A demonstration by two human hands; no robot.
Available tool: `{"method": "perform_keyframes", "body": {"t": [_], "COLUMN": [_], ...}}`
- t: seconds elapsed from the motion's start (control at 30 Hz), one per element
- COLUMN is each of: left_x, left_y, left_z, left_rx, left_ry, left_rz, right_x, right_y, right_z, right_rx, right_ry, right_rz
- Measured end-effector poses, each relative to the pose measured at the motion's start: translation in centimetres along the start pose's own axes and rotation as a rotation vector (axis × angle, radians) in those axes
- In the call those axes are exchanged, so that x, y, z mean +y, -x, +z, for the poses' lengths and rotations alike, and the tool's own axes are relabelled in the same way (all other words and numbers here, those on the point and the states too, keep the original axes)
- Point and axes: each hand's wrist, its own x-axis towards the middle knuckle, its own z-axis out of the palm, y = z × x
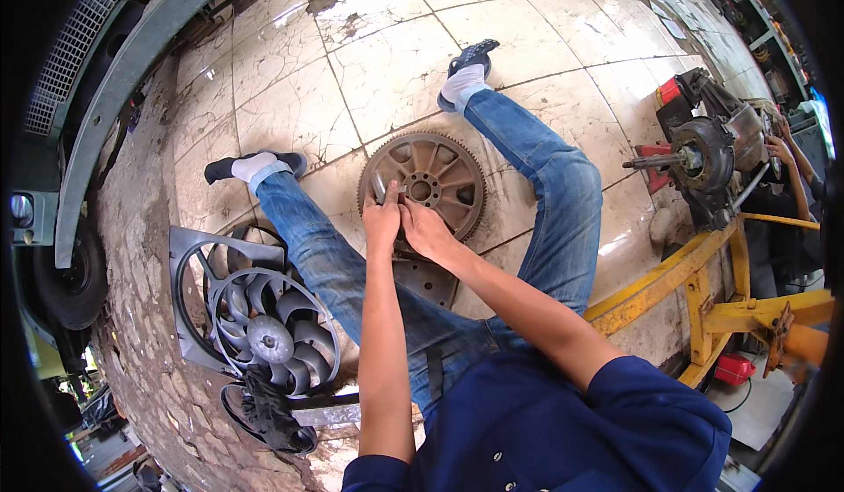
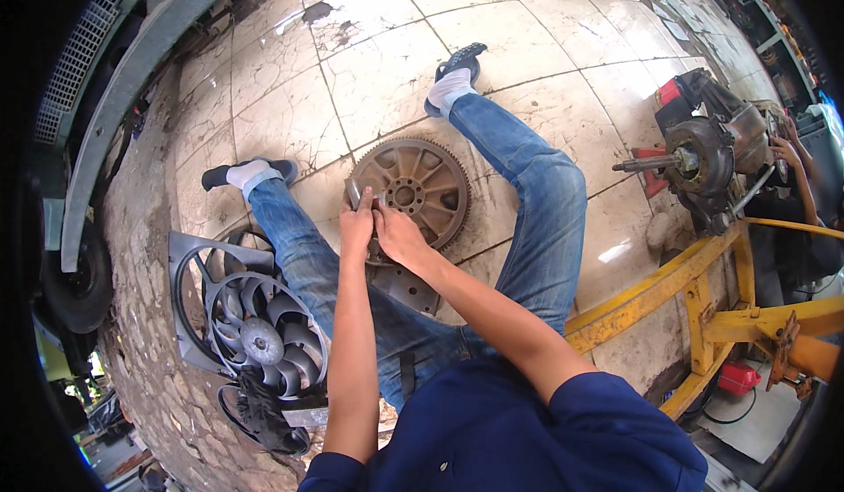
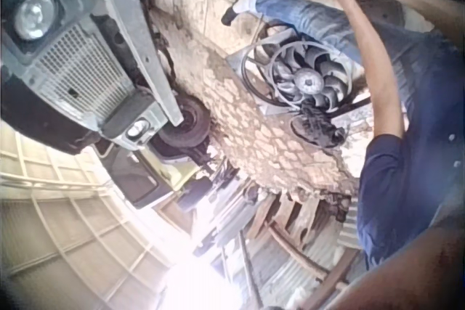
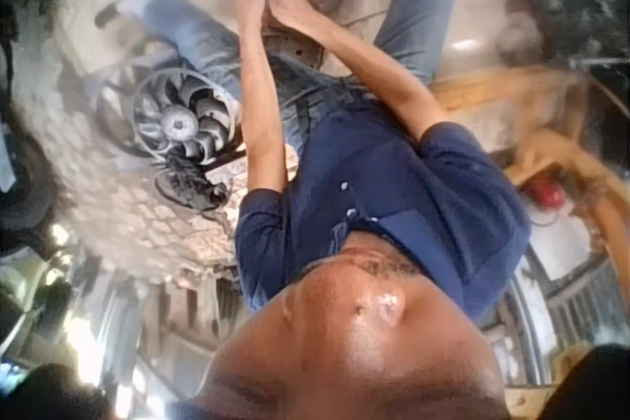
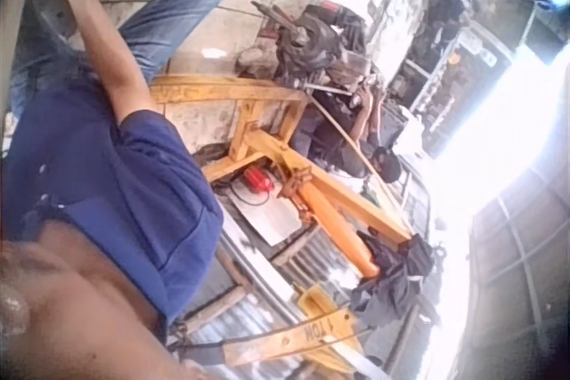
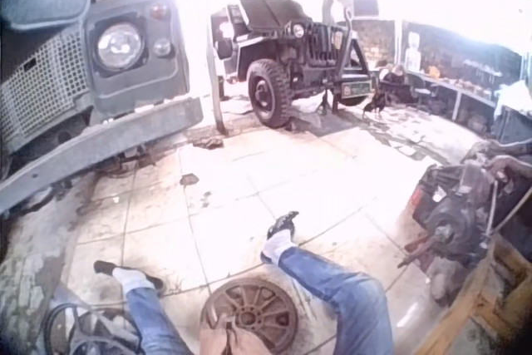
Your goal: The person sits on the floor and uses a metal file to scrape and clean the teeth and surface of a large circular gear. They repeatedly file different sections of the gear while seated.
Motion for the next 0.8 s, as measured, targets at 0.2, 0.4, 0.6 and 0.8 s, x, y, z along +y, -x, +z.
{"method": "perform_keyframes", "body": {"t": [0.2, 0.4, 0.6, 0.8], "left_x": [-2.6, -2.2, -2.9, -3.2], "left_y": [-2.2, -0.9, -1.5, -2.2], "left_z": [-1.7, -2.2, -2.8, -2.2], "left_rx": [-0.008, 0.044, 0.12, 0.124], "left_ry": [0.218, 0.182, 0.235, 0.091], "left_rz": [-0.156, -0.113, -0.076, -0.003], "right_x": [-1.6, -2.2, -2.6, -2.2], "right_y": [-1.1, -0.8, -1.4, -1.7], "right_z": [0.5, 0.8, 1.1, 1.2], "right_rx": [-0.091, -0.073, -0.135, -0.129], "right_ry": [0.072, 0.11, 0.146, 0.112], "right_rz": [-0.008, -0.037, -0.001, 0.042]}}
